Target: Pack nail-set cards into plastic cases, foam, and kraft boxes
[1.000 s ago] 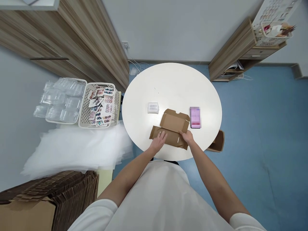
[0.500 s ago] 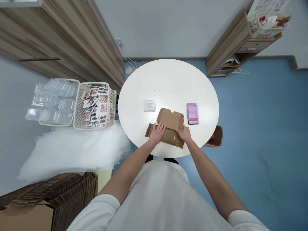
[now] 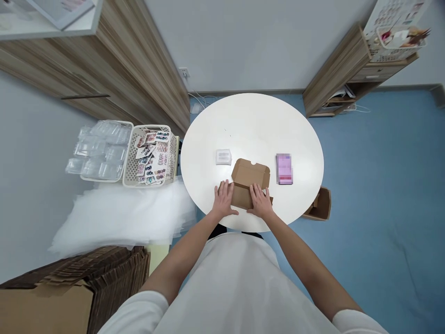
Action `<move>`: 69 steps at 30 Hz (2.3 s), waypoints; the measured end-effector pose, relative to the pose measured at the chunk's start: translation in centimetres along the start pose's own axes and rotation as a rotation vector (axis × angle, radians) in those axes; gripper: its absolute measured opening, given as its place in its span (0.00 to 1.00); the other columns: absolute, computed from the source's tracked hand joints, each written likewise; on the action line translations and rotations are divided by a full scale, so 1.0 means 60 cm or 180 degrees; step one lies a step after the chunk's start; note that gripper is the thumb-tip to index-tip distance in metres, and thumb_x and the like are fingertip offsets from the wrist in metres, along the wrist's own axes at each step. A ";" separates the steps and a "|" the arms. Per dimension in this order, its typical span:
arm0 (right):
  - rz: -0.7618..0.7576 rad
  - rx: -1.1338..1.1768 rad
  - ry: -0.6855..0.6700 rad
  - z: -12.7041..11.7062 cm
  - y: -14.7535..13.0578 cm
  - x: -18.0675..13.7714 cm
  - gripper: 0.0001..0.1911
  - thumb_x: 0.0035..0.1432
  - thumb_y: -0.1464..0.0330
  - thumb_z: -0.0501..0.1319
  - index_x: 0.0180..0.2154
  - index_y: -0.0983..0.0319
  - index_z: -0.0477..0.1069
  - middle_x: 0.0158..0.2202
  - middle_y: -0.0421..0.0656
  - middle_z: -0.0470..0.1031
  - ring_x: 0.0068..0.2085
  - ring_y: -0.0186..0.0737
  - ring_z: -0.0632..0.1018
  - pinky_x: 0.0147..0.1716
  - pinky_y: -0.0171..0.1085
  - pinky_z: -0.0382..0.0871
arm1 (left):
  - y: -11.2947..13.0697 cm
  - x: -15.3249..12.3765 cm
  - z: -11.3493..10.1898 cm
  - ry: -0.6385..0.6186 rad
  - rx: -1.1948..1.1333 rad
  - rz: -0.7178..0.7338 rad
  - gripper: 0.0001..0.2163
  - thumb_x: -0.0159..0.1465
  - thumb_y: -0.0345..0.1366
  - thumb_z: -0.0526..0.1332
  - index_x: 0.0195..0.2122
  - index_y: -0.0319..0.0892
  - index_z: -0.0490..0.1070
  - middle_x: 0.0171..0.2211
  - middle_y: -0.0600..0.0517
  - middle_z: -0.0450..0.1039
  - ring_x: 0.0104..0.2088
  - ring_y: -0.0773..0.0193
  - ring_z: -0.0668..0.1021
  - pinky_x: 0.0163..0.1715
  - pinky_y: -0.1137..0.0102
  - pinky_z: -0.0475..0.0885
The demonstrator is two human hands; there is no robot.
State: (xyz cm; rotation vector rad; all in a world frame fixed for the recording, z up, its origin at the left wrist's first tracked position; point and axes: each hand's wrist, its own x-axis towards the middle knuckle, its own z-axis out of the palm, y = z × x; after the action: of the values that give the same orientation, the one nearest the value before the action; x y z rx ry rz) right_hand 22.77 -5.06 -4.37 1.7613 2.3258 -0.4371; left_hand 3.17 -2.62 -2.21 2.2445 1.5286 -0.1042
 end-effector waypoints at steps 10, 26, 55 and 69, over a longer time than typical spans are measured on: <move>0.0017 0.0024 0.0117 0.002 -0.011 -0.012 0.50 0.45 0.56 0.60 0.61 0.68 0.36 0.62 0.56 0.45 0.62 0.53 0.45 0.57 0.57 0.31 | -0.079 -0.033 0.033 -0.0209 -0.1993 -0.1171 0.31 0.55 0.30 0.57 0.59 0.35 0.48 0.48 0.41 0.66 0.39 0.63 0.74 0.40 0.68 0.70; 0.0051 0.0101 0.0064 0.003 -0.019 -0.011 0.49 0.46 0.56 0.61 0.61 0.66 0.37 0.62 0.54 0.45 0.63 0.53 0.44 0.57 0.58 0.31 | -0.079 -0.006 0.052 0.0140 -0.1813 -0.1596 0.11 0.53 0.37 0.60 0.37 0.40 0.66 0.32 0.51 0.69 0.32 0.64 0.73 0.33 0.69 0.68; -0.0045 0.0053 0.0054 0.000 -0.023 -0.005 0.54 0.42 0.57 0.65 0.62 0.66 0.36 0.63 0.53 0.44 0.63 0.53 0.43 0.57 0.59 0.29 | -0.030 0.031 0.016 -0.0470 -0.1812 -0.1615 0.09 0.53 0.36 0.59 0.34 0.42 0.63 0.32 0.51 0.72 0.33 0.63 0.74 0.29 0.71 0.66; -0.0186 -0.0133 -0.0017 -0.005 -0.024 -0.023 0.58 0.36 0.56 0.67 0.61 0.67 0.38 0.63 0.53 0.39 0.63 0.55 0.38 0.57 0.60 0.31 | -0.045 0.052 0.007 -0.1032 -0.1292 -0.1301 0.10 0.58 0.41 0.54 0.38 0.43 0.65 0.37 0.50 0.73 0.37 0.61 0.74 0.31 0.72 0.65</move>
State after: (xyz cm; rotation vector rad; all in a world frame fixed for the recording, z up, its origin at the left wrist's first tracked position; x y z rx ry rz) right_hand 21.78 -6.54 -3.45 1.6754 2.3700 -0.3986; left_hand 1.98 0.77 -4.29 1.5040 1.6296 -0.2398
